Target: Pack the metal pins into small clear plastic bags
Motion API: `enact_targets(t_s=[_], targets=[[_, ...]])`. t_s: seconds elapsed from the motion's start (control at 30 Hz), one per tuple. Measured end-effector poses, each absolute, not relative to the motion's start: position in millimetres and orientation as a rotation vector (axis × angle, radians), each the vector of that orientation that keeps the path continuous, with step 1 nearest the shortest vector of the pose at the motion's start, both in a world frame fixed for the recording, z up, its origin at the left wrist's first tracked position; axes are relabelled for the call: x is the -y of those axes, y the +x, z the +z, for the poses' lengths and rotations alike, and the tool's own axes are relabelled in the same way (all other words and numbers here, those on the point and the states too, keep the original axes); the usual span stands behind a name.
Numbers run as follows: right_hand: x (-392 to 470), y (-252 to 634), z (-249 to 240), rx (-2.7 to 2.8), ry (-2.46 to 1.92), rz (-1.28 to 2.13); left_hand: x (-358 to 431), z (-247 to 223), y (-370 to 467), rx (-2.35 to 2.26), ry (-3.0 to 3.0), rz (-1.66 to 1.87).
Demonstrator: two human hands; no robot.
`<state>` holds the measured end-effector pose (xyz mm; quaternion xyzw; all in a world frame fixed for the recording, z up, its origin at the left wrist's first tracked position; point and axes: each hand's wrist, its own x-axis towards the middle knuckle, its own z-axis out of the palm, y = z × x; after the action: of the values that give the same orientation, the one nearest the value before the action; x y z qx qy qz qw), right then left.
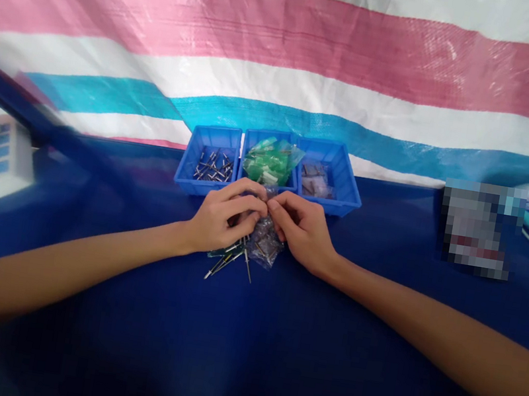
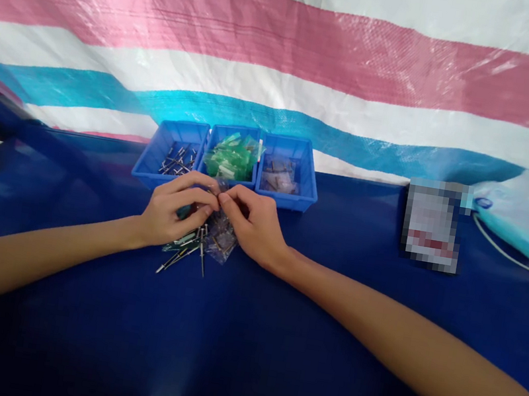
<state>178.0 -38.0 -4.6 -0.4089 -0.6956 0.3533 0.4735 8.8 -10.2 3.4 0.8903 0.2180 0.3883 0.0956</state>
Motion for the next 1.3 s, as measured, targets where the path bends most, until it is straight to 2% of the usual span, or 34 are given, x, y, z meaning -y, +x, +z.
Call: enact_targets(t_s=[1.3], targets=[[35.1,179.1,-3.4,1.753,-1.058,0.856,7.8,1.6,11.2,-0.695,2.634,1.099]])
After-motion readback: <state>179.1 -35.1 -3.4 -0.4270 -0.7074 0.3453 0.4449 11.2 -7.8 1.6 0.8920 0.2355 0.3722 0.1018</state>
